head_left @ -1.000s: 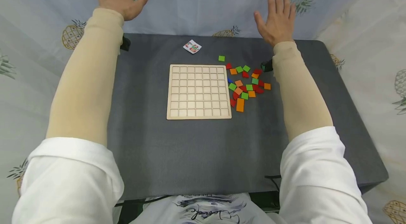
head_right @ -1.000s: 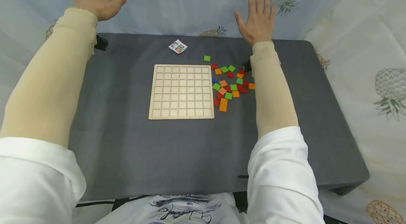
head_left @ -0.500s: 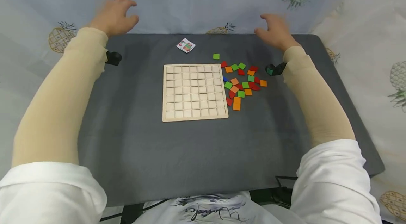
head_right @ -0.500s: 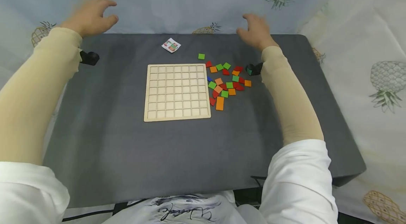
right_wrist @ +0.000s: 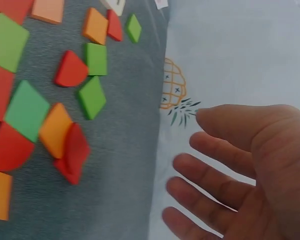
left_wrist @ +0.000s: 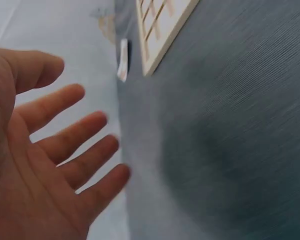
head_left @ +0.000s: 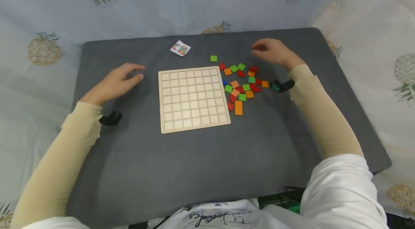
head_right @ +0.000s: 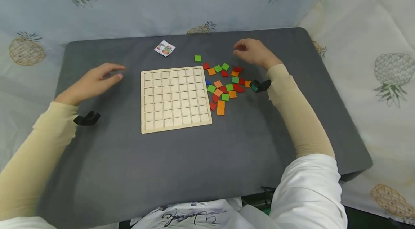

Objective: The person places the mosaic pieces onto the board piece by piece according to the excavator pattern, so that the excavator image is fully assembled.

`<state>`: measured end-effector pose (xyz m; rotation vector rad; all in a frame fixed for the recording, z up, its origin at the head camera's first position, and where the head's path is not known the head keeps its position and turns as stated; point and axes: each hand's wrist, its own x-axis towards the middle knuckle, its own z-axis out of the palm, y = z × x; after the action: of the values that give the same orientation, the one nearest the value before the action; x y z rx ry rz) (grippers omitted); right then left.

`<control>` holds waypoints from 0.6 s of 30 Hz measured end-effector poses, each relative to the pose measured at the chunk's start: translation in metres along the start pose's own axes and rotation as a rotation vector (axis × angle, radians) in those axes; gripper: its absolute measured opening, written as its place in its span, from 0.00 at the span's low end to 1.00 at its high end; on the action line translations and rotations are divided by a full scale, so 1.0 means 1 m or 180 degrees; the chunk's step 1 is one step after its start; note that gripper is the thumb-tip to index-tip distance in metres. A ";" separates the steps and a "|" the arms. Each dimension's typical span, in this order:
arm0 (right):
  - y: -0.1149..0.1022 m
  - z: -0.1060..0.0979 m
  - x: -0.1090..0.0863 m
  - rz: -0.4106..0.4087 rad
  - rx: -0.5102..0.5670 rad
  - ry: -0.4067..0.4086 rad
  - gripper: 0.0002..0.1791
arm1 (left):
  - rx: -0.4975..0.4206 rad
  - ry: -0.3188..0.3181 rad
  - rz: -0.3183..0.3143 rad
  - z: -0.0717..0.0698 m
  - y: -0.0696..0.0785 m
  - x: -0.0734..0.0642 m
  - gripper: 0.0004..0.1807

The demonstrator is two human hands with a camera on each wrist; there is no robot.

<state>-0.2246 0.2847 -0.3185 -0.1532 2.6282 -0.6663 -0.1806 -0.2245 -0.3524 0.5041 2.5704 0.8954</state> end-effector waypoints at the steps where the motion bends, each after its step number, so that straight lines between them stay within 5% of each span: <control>1: 0.002 0.003 0.000 -0.0001 -0.0004 -0.0010 0.30 | -0.0045 -0.0008 -0.0004 0.008 -0.001 -0.006 0.30; 10: 0.020 0.035 -0.004 0.0275 -0.0428 0.0076 0.33 | -0.0232 0.0039 0.0286 0.062 0.010 -0.026 0.25; 18: 0.022 0.056 -0.003 0.0630 -0.0707 0.0274 0.37 | 0.0621 -0.0147 0.0552 0.084 0.036 -0.031 0.32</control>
<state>-0.1982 0.2803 -0.3726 0.0724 2.7483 -0.3206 -0.1086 -0.1686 -0.3834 0.8047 2.6156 0.6808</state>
